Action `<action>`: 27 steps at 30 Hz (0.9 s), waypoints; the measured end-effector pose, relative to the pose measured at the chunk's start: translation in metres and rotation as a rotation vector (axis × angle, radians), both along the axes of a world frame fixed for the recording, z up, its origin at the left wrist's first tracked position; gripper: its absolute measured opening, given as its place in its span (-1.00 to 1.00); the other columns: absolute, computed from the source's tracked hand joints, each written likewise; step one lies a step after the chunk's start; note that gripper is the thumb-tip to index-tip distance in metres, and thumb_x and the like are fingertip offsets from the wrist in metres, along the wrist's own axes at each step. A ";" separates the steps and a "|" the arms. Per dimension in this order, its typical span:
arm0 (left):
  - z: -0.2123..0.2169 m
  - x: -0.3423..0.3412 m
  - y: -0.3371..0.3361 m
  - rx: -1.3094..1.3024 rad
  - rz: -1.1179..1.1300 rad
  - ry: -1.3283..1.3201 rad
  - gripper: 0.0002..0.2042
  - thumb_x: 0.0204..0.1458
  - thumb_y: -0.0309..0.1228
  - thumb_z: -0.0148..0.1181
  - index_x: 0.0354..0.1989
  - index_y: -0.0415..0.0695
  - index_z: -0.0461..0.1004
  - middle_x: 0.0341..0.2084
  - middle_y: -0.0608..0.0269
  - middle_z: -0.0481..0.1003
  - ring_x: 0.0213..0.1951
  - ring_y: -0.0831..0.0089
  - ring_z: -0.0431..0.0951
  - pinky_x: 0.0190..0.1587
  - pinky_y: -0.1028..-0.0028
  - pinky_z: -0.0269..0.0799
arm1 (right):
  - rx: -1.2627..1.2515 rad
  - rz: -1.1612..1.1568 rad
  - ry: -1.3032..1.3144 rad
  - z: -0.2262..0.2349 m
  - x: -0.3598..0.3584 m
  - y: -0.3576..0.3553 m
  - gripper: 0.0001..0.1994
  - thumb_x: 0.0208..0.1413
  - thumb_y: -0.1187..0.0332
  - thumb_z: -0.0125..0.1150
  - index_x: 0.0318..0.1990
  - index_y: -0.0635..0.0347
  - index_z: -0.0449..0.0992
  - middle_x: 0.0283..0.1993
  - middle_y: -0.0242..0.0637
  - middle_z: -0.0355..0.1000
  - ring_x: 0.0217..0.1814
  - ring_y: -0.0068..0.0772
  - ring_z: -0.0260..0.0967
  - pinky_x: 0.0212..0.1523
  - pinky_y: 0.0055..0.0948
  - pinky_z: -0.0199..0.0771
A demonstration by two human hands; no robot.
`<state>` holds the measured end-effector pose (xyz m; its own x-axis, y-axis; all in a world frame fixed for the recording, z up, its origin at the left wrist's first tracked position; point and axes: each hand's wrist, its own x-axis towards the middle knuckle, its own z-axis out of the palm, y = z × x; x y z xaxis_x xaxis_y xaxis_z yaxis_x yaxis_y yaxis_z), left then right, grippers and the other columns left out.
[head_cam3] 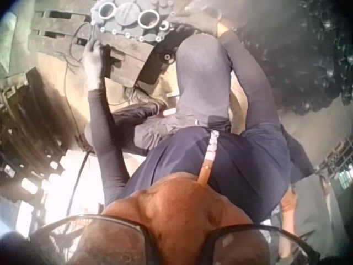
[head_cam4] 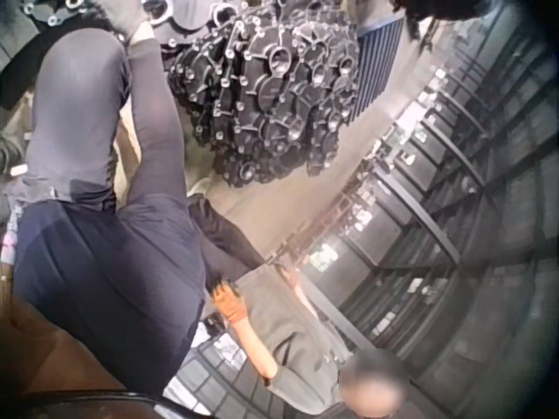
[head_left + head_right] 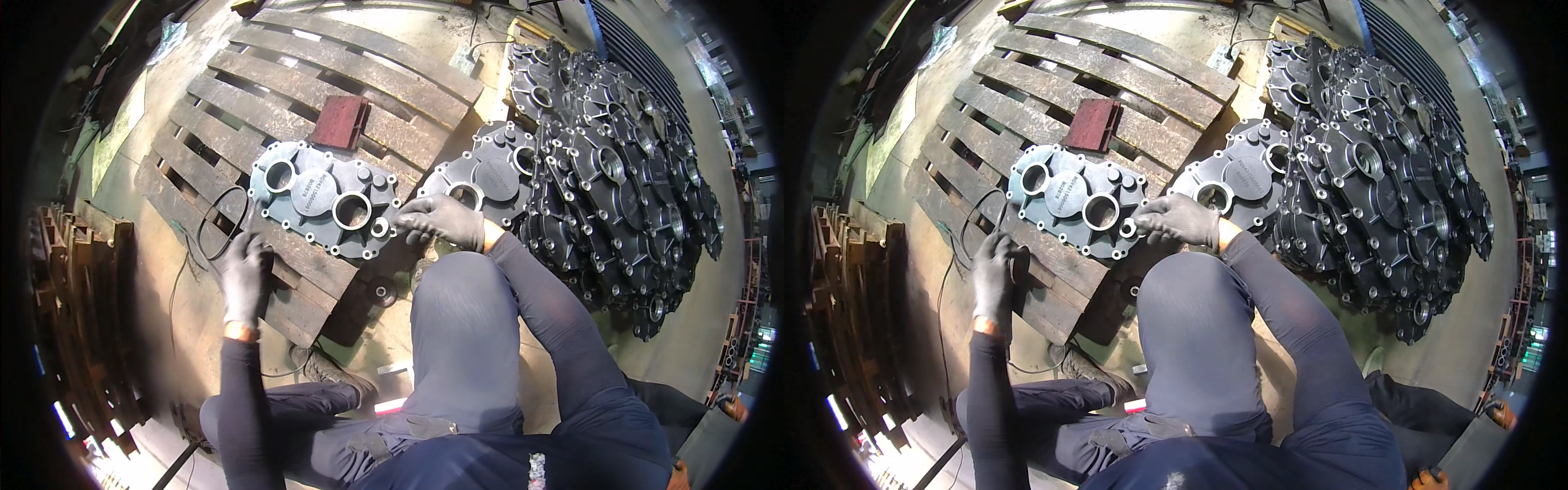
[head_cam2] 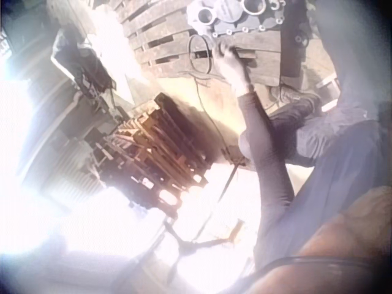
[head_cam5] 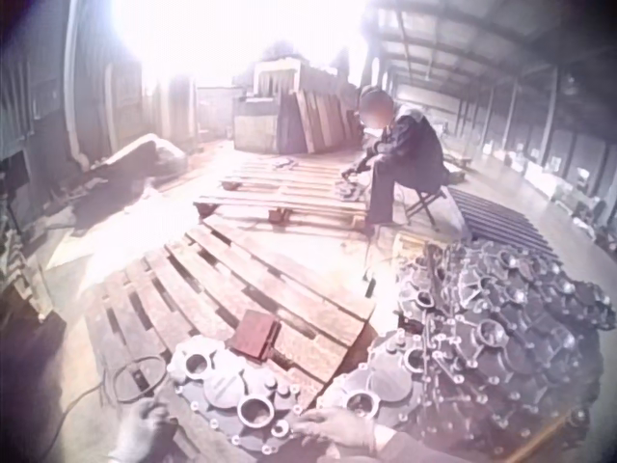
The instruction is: The person sits on the floor and uses an angle grinder to smooth the edges of metal engine parts. They adjust the grinding disc, then grind several parts one at a time, placing finished pieces on a wooden pallet.
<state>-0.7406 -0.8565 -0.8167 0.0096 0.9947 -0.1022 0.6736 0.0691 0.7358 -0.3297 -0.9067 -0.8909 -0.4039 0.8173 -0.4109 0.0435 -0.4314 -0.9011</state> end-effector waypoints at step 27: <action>-0.252 0.211 -0.106 -0.771 -0.047 -0.743 -0.72 0.51 -0.43 0.01 0.24 -0.26 0.53 -0.35 0.30 0.60 -0.53 0.54 0.51 -0.46 0.48 0.46 | -0.032 -0.281 -0.298 -0.036 0.093 0.001 -0.67 0.51 0.22 0.27 0.08 0.38 0.64 -0.16 -0.29 0.69 -0.28 -0.60 0.59 -0.25 -0.53 0.59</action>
<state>-0.5292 -0.9625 -1.0687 0.3646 0.6614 -0.6555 0.0886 0.6761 0.7314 -0.2365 -0.9056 -0.9271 -0.0263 0.8638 -0.5031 0.1773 -0.4912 -0.8528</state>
